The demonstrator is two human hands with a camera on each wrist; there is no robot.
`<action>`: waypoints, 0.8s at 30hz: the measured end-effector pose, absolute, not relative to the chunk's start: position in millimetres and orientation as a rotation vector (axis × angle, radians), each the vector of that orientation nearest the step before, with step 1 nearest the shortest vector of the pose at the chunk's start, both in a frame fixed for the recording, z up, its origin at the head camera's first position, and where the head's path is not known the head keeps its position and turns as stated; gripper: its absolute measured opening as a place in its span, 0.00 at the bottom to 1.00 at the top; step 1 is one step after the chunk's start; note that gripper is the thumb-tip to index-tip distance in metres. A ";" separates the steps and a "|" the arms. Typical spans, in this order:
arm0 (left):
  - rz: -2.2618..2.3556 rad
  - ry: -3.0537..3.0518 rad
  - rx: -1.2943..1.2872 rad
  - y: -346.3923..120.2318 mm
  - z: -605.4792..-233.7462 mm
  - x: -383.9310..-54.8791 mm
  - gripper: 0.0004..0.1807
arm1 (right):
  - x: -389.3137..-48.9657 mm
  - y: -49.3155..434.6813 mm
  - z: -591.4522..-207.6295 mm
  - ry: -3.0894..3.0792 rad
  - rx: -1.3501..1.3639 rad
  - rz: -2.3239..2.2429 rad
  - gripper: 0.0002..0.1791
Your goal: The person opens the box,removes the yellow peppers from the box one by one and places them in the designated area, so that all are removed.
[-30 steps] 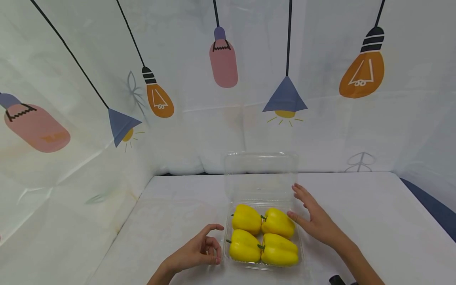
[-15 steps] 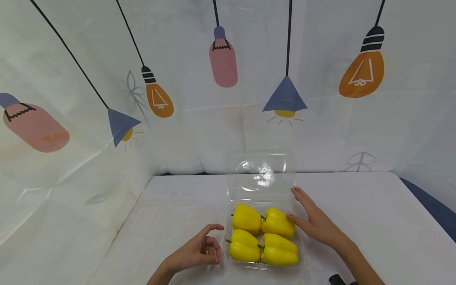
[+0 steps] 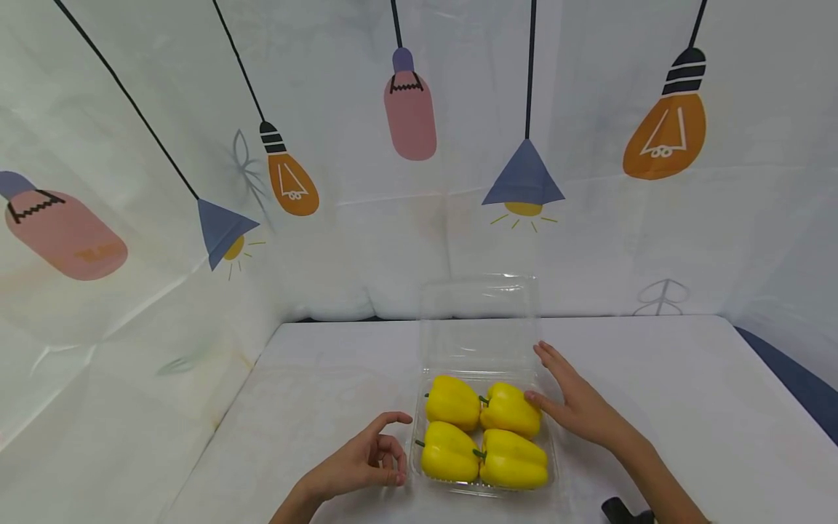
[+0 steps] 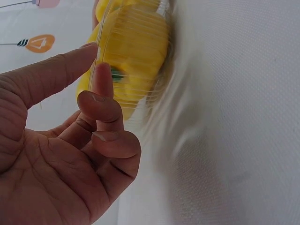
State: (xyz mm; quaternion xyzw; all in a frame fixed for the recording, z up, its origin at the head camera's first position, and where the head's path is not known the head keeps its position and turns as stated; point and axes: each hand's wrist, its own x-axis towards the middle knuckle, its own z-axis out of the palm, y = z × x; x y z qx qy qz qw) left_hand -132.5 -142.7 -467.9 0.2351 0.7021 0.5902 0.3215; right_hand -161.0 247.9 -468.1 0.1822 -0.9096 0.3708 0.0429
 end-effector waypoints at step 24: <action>1.548 1.830 0.610 -142.3 -466.5 -132.9 0.38 | -169.2 249.9 -466.4 -2.910 0.505 1.173 0.44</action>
